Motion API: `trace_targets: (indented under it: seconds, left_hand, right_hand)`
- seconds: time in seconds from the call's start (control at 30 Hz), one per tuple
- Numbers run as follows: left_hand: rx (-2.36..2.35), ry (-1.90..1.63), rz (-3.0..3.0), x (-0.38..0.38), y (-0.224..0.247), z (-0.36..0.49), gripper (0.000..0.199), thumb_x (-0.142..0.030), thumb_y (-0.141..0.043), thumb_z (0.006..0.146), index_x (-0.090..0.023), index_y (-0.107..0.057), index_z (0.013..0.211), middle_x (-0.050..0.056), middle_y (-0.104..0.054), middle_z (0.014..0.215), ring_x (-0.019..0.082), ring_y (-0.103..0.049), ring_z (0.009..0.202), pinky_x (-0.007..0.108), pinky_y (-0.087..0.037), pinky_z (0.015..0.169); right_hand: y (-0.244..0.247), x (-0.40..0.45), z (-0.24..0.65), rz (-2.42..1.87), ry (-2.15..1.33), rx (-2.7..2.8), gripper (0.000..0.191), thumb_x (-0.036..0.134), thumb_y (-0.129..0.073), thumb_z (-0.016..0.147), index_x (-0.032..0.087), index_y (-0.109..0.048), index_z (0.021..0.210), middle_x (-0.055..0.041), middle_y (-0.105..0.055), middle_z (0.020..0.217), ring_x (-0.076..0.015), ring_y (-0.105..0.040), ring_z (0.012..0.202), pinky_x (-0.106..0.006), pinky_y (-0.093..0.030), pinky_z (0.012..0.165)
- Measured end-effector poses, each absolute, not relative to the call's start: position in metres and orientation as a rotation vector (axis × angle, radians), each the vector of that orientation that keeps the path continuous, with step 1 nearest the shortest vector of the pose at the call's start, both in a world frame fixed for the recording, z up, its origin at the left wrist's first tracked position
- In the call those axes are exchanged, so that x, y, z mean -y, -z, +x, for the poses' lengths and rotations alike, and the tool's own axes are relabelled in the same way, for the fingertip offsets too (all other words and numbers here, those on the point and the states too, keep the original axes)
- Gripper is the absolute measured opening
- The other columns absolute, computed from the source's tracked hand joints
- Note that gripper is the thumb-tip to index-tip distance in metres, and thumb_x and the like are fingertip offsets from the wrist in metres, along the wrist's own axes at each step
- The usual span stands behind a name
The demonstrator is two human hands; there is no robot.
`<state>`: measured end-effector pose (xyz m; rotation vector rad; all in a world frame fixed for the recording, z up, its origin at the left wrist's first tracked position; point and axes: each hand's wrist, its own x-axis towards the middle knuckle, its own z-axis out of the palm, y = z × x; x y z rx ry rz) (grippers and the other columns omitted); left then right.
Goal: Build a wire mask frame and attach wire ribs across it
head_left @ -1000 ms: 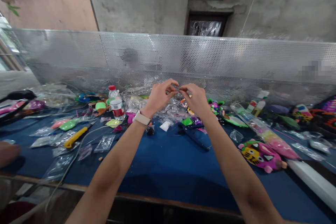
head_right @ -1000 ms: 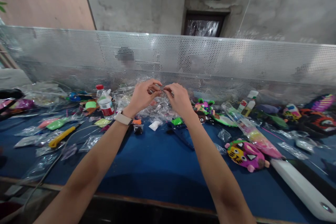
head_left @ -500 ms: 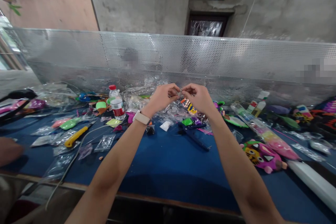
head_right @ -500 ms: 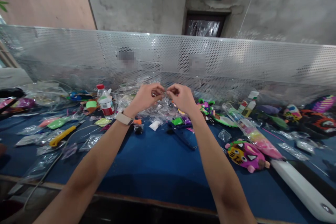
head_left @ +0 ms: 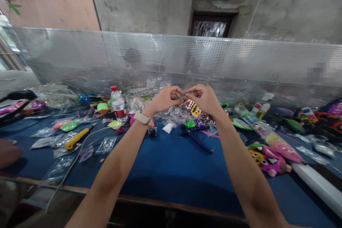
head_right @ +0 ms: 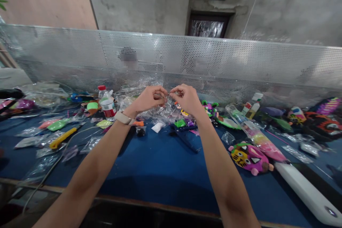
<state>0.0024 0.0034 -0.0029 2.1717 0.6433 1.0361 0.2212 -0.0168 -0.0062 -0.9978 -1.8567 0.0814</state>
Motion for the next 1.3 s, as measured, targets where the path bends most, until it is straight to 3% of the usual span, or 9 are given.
trace_targets:
  seconds: [0.1,0.3,0.53,0.73,0.9,1.07,1.3]
  left_hand:
    - [-0.664,-1.04,2.146,-0.003,0.003,0.003,0.015,-0.015,-0.073,0.087,-0.017,-0.068,0.101,0.005,-0.077,0.085,0.014,-0.073,0.067,0.03,-0.059,0.07]
    - [-0.65,-1.03,2.152,-0.006,0.004,0.002,0.019,-0.026,-0.076,0.09,-0.017,-0.07,0.106,0.006,-0.077,0.086,0.014,-0.071,0.07,0.031,-0.059,0.072]
    - [-0.676,-1.14,2.152,-0.002,0.001,0.003,0.013,-0.027,-0.079,0.089,-0.018,-0.071,0.093,0.007,-0.076,0.081,0.018,-0.073,0.074,0.035,-0.062,0.072]
    - [-0.634,-1.178,2.238,0.002,0.0,0.004,0.014,-0.03,-0.08,0.088,-0.017,-0.075,0.094,0.007,-0.078,0.085,0.018,-0.074,0.078,0.033,-0.062,0.073]
    - [-0.635,-1.213,2.235,0.001,0.001,0.006,0.017,-0.03,-0.079,0.089,-0.017,-0.074,0.098,0.007,-0.078,0.087,0.018,-0.074,0.08,0.031,-0.062,0.073]
    - [-0.644,-1.27,2.163,-0.01,0.003,0.0,0.045,-0.031,-0.084,0.085,-0.02,-0.065,0.124,0.011,-0.077,0.117,0.014,-0.072,0.075,0.029,-0.06,0.069]
    - [-0.614,-1.217,2.085,-0.024,0.006,-0.015,0.028,-0.042,-0.082,0.088,-0.017,-0.074,0.098,0.007,-0.075,0.086,0.016,-0.071,0.08,0.032,-0.06,0.078]
  right_hand:
    - [0.006,0.017,0.221,-0.991,-0.076,1.852,0.009,0.03,-0.076,0.089,0.023,-0.081,0.089,-0.0038,-0.069,0.082,-0.0194,-0.06,0.072,-0.037,-0.046,0.072]
    - [0.004,0.018,0.223,-1.008,-0.074,1.85,0.009,0.031,-0.076,0.089,0.023,-0.08,0.088,-0.0039,-0.068,0.083,-0.0193,-0.059,0.073,-0.037,-0.046,0.072]
    - [0.004,0.019,0.22,-1.007,-0.082,1.834,0.011,0.031,-0.069,0.092,0.024,-0.078,0.091,-0.0014,-0.062,0.074,-0.0183,-0.052,0.067,-0.036,-0.043,0.068]
    - [0.002,0.027,0.218,-0.99,-0.101,1.902,0.014,0.039,-0.075,0.09,0.025,-0.077,0.094,-0.0033,-0.073,0.085,-0.0192,-0.059,0.07,-0.037,-0.047,0.071]
    - [-0.003,0.034,0.214,-0.988,-0.095,1.875,0.014,0.036,-0.071,0.092,0.024,-0.075,0.087,-0.0066,-0.077,0.092,-0.0233,-0.067,0.082,-0.038,-0.05,0.073]
    - [-0.003,0.029,0.218,-0.942,-0.176,1.713,0.017,0.037,-0.073,0.09,0.022,-0.075,0.083,-0.0069,-0.077,0.087,-0.0246,-0.07,0.085,-0.037,-0.052,0.071]
    - [0.005,0.013,0.227,-0.907,-0.229,1.426,0.025,0.047,-0.077,0.086,0.023,-0.073,0.085,-0.0068,-0.073,0.085,-0.0222,-0.068,0.073,-0.033,-0.049,0.056]
